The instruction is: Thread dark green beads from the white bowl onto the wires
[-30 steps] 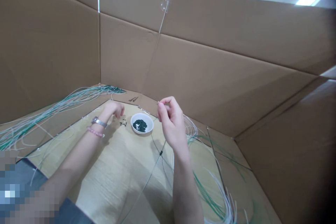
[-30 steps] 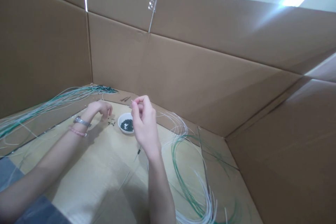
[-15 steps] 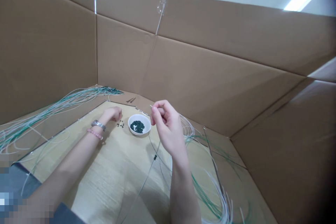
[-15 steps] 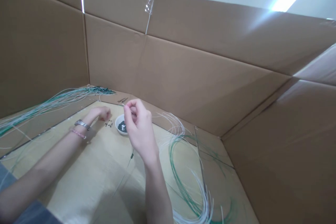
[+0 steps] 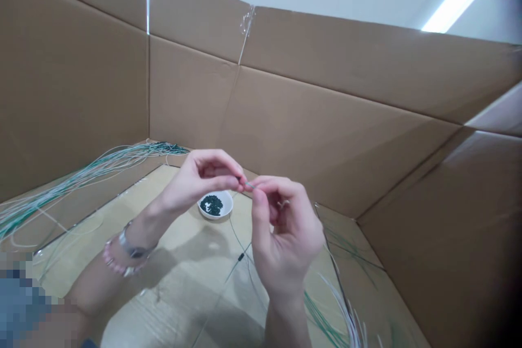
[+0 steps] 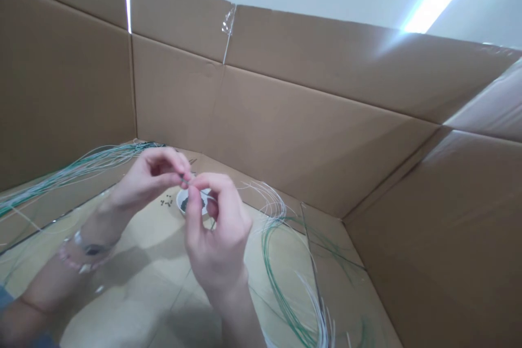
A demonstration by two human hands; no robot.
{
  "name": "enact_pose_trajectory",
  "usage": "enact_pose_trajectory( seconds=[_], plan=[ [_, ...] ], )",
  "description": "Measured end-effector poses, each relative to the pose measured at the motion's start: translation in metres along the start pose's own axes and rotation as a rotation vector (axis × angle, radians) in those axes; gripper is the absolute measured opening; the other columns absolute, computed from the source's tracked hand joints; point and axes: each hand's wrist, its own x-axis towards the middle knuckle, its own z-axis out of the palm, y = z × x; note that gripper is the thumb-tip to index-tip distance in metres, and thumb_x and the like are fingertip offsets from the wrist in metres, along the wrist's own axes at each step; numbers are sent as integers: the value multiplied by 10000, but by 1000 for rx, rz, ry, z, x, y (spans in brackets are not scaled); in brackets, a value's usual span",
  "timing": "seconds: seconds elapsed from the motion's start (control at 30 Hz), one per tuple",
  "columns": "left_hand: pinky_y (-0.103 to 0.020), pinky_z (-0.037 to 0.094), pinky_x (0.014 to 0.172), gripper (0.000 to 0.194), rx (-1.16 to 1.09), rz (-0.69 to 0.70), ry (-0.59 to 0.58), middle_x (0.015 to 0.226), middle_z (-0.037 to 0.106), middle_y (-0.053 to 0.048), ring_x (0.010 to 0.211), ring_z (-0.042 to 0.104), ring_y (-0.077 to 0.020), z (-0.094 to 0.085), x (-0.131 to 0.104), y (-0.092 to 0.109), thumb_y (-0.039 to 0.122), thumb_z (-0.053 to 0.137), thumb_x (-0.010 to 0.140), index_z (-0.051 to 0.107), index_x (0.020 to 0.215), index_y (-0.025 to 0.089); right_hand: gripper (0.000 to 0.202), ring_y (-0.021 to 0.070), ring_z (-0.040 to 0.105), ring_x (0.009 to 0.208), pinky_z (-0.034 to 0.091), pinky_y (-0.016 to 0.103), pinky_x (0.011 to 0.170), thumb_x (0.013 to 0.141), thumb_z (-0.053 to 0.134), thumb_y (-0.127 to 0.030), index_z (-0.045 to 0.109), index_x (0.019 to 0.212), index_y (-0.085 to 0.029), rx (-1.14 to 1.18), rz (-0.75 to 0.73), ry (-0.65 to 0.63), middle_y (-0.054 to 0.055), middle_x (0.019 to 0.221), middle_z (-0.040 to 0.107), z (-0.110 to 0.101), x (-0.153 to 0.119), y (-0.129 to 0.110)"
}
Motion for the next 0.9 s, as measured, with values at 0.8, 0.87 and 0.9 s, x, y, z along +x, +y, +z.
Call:
enact_pose_trajectory(
  seconds=[0.8,0.87,0.9],
  plan=[
    [-79,507,610,80,-656,-187,-83,688,631,65,608,589,-24,32,-23,11,236,768,713,694,740,252,167,103,662,712,520,229,559,803,557,-54,537,847,-214,-130,-192,87,2,886,718,-2,-1,-21],
    [-78,503,602,103,-690,-230,-74,679,600,61,594,566,-24,33,-23,11,249,786,688,688,719,254,173,108,661,697,525,241,557,809,548,-58,535,843,-227,-160,-196,104,-4,883,721,-2,-2,-23],
    [-80,502,602,118,-708,-254,-64,673,588,60,589,557,-25,35,-23,12,256,796,673,683,706,254,173,108,660,687,523,243,551,812,547,-63,535,845,-232,-181,-188,109,-6,887,722,-2,-3,-24]
  ],
)
